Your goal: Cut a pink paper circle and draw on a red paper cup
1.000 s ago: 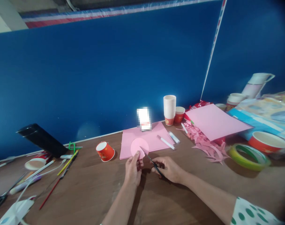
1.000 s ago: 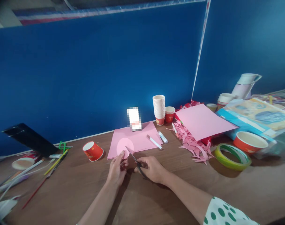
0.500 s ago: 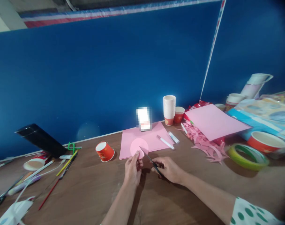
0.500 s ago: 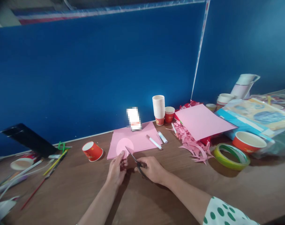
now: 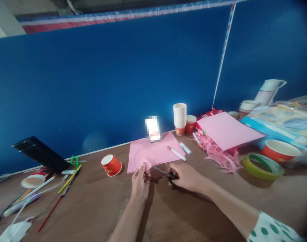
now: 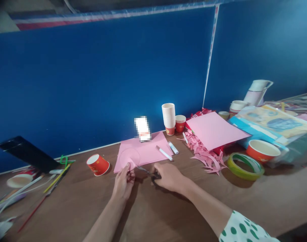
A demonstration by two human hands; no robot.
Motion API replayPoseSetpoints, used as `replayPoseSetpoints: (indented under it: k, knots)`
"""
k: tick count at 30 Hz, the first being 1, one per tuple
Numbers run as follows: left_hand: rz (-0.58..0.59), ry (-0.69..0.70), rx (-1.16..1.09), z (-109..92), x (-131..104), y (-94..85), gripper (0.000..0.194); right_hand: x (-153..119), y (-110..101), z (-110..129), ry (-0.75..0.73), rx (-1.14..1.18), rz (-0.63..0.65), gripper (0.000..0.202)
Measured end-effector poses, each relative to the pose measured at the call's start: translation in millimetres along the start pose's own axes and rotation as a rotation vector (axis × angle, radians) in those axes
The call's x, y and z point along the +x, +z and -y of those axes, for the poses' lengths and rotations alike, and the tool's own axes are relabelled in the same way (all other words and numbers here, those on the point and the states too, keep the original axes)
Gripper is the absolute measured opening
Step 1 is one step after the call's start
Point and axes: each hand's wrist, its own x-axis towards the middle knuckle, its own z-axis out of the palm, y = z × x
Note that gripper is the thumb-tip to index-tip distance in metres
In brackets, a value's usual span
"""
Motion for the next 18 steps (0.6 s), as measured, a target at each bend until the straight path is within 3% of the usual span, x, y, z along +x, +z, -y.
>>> replayPoseSetpoints:
  k: [9,13,18]
  knots:
    - [0.023,0.008,-0.011,2,0,-1.4,0.022,-4,-17,-11,-0.073,-0.294,-0.004,0.017]
    - [0.030,0.021,-0.019,4,0,-0.7,0.024,-5,-18,-9,-0.104,-0.173,0.141,0.012]
    - [0.034,0.031,0.008,5,-3,1.2,0.026,-5,-22,-11,-0.151,0.099,0.296,0.034]
